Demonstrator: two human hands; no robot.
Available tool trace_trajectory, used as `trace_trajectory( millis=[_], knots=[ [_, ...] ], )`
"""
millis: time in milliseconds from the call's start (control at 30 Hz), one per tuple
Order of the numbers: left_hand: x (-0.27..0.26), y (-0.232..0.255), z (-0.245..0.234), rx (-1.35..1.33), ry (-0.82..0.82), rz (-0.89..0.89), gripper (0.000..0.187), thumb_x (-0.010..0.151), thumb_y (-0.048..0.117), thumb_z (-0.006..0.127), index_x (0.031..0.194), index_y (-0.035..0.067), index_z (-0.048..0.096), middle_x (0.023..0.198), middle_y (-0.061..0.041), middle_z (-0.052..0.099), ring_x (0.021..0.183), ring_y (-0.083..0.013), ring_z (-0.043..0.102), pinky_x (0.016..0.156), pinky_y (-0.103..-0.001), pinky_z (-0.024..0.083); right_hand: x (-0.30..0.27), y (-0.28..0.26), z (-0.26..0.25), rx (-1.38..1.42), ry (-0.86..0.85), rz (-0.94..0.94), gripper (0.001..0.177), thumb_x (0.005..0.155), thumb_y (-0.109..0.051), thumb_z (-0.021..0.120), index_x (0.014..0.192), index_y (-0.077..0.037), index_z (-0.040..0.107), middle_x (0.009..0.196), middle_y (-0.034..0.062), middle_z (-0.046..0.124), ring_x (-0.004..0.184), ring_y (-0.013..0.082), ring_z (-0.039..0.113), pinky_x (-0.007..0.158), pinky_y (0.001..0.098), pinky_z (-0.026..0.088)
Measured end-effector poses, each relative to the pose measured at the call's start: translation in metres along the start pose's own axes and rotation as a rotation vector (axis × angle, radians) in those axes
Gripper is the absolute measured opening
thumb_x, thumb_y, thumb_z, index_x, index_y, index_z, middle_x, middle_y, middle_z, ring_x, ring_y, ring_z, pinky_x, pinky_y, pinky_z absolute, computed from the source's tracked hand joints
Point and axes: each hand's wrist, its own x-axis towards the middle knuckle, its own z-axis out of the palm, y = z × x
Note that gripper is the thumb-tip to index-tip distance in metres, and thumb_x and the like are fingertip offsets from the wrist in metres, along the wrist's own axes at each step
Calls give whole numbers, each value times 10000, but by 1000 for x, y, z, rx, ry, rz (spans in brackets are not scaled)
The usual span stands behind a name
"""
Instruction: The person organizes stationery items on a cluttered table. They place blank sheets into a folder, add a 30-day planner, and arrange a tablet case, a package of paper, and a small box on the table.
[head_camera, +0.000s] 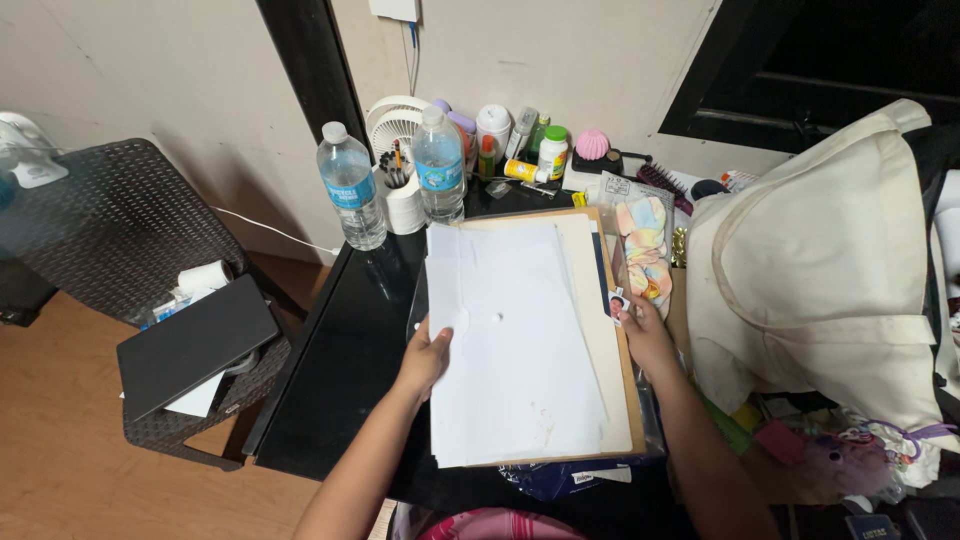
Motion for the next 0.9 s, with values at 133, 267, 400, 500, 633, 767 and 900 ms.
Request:
trace_trajectory(
  millis=[133,267,400,500,633,767,900],
  knots=[
    [4,7,30,-103,-34,-149,449,1046,206,471,1478,83,478,1387,-179,631,1265,-272,603,1052,-394,482,-6,1,0,28,17,113,467,1006,-134,572,1451,-41,464,1272,113,648,1161,173,611,991,288,454],
    [4,26,46,-129,-68,-323,460,1038,255,463,1483,139,468,1324,-164,647,1206,-278,643,993,-446,549,-9,3,0,92,28,81,452,1016,-125,580,1445,-36,469,1287,116,638,1156,168,603,994,291,461],
    [14,36,46,-244,-181,-370,464,1005,218,535,1460,138,496,1282,-166,663,1141,-280,683,955,-457,591,-12,-1,0,249,22,239,462,1005,-118,554,1453,-71,447,1243,110,642,1056,173,620,891,326,503],
    [19,33,53,-347,-230,-389,449,1019,216,565,1447,90,510,1280,-172,650,1108,-286,673,908,-456,595,-16,-9,-2,247,28,244,455,1012,-117,547,1456,-67,458,1215,114,657,1022,182,642,862,329,533],
    [25,30,68,-358,-215,-482,450,1002,207,560,1440,119,500,1291,-158,651,1121,-283,689,936,-464,602,-19,-20,-3,307,35,202,438,1022,-151,559,1431,-7,491,1195,139,669,1013,190,656,853,334,556],
    [32,13,62,-408,-184,-506,501,1010,277,462,1492,141,438,1322,-111,621,1133,-270,687,944,-474,595,-30,-43,-5,352,-31,295,537,948,-115,646,1432,1,445,1188,180,664,1006,223,669,843,380,565],
    [33,-8,44,-195,-117,-388,585,1104,392,443,1494,-43,477,1308,-268,687,1090,-322,717,869,-409,590,-31,-49,-4,324,-145,298,582,901,-75,688,1428,27,466,1212,190,689,1039,225,689,885,378,572]
  ],
)
